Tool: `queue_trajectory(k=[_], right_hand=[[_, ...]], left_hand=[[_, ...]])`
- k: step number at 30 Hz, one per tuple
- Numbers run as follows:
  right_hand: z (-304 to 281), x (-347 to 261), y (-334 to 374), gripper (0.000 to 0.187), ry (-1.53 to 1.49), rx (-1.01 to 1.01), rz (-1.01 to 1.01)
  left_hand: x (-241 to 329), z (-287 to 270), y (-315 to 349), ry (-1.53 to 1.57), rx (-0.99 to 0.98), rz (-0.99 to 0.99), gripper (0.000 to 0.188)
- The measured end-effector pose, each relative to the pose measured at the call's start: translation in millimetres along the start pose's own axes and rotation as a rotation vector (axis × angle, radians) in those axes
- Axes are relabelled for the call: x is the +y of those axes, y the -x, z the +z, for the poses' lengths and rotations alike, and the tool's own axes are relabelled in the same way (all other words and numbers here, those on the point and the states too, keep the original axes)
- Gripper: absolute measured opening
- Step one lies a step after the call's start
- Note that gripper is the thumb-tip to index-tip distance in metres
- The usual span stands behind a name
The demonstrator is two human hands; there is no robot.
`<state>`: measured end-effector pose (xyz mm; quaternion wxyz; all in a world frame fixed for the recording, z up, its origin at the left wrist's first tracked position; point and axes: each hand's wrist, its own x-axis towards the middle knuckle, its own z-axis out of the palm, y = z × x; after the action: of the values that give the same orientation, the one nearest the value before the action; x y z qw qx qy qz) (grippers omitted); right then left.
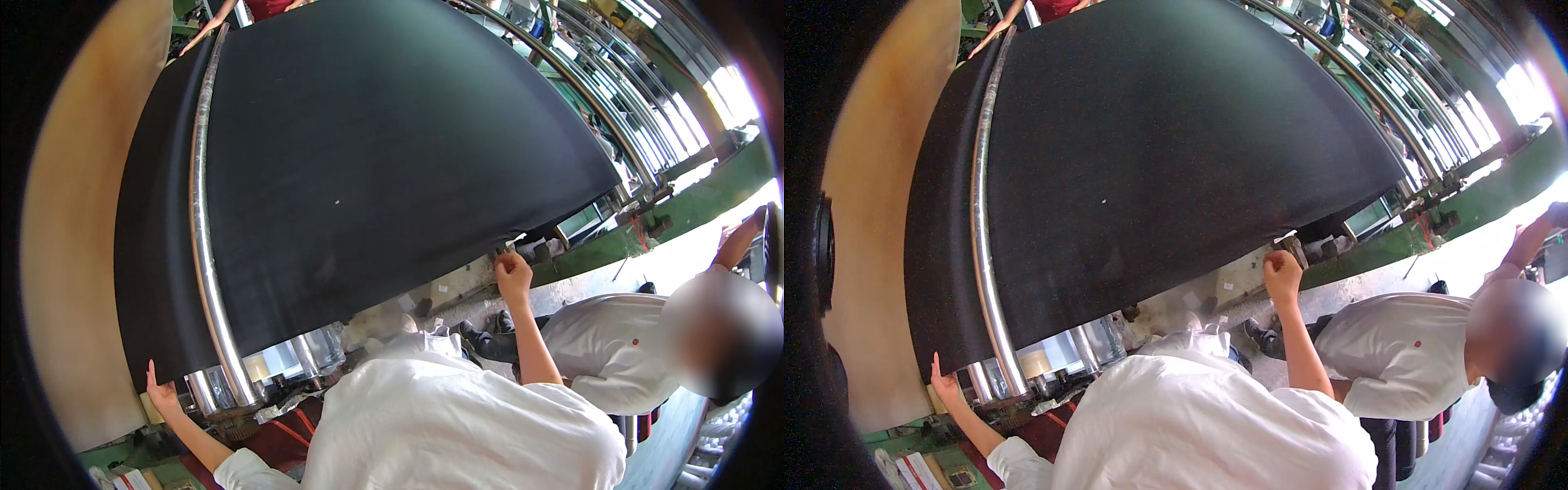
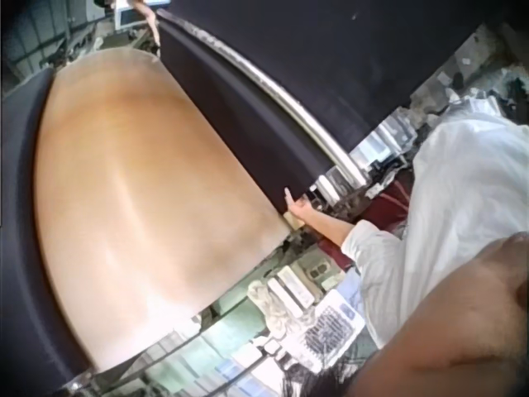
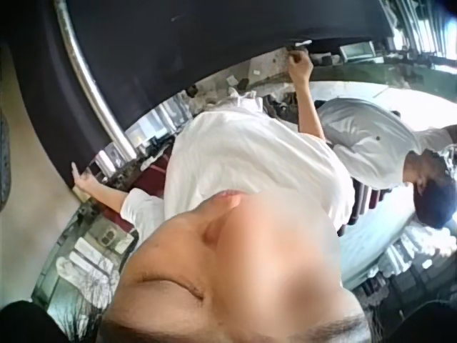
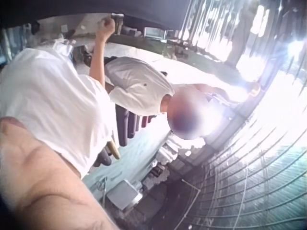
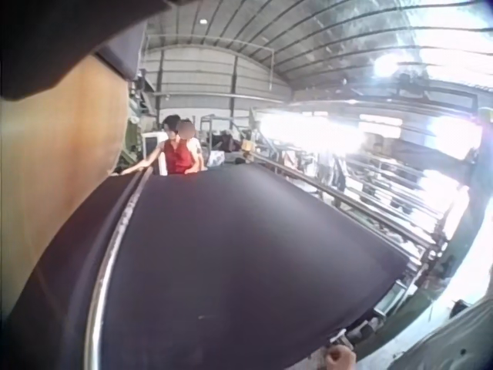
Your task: The person feeds a large sheet of dark fabric through a roller machine, guiding it with both hands to keep it aligned. They adjust the fabric as it moves and briefly touch their face before resuming guidance of the material.
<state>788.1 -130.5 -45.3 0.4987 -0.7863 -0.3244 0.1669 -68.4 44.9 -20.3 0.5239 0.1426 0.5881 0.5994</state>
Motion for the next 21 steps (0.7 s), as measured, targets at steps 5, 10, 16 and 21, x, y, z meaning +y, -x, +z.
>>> queue_trajectory(k=[5,10,16,21], right_hand=[[18.5,-2.2,-22.6,0.038,-1.34,0.011,0.496],[32.2,-44.5,-15.2,0.027,-1.508,-0.235,0.433],[34.1,-8.4,-8.5,0.006,-1.179,-0.309,0.458],[42.2,-14.0,12.1,0.01,-1.032,-0.396,0.431]], left_hand=[[7.3,-8.0,-3.1,0.027,-0.083,0.013,0.04],[6.6,-2.6,0.4,0.029,-0.104,0.018,0.041],[8.2,14.7,8.7,0.071,-0.089,0.033,0.041],[7.4,21.7,15.8,0.057,-0.146,0.035,0.042]])
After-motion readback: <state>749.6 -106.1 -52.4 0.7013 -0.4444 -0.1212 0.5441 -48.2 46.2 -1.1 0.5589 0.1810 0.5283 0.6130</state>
